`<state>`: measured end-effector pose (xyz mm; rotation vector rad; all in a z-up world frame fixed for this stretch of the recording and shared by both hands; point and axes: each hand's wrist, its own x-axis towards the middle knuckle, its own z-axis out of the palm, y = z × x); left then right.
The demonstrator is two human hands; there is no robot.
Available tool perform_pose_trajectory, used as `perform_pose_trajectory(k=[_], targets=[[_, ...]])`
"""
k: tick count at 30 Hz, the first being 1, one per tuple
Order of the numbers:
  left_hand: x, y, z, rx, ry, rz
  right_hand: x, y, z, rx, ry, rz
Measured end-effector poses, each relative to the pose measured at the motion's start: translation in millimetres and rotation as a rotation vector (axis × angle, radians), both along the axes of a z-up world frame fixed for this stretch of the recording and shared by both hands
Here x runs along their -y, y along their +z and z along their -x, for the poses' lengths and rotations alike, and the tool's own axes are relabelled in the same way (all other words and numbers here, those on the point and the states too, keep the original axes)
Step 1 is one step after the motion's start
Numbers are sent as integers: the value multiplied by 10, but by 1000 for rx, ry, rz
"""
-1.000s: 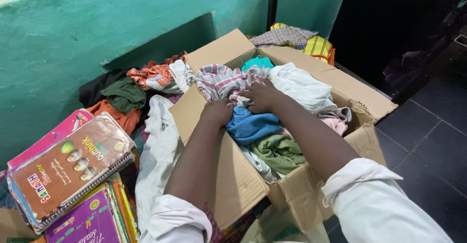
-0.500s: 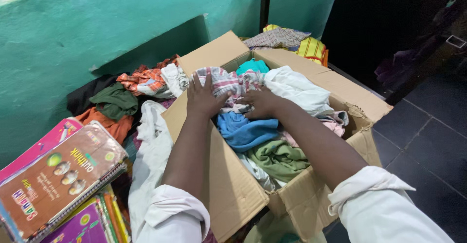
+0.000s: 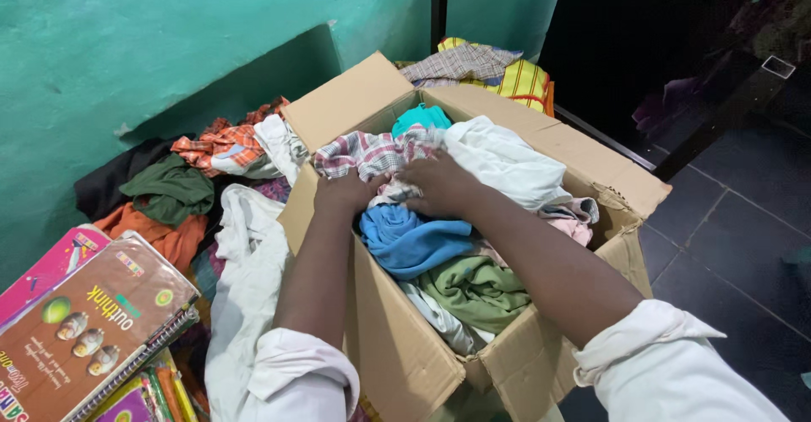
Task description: The person is folding various pieces of clothing and placing them into a cardboard box. They handle shirts, pants, and other garments, folding each one before adding it to the box.
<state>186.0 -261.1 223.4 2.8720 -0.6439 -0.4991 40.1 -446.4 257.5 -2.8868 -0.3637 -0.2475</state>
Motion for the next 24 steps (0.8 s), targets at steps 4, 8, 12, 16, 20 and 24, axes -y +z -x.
perform_pose_trajectory(k=[4, 8, 12, 16, 20, 24], targets=[[-72, 36, 202, 489, -51, 317, 84, 262, 81, 265, -417, 98], [-177, 47, 289, 53, -167, 542, 173, 441, 156, -373, -674, 72], [-137, 109, 340, 36, -160, 239, 260, 486, 184, -424, -619, 50], [-21, 91, 445, 55, -73, 57, 216, 400, 211, -449, -636, 71], [-90, 43, 535, 56, -48, 107, 167, 426, 242, -423, -629, 125], [-404, -229, 726, 204, -68, 439, 132, 361, 218, -415, -633, 127]])
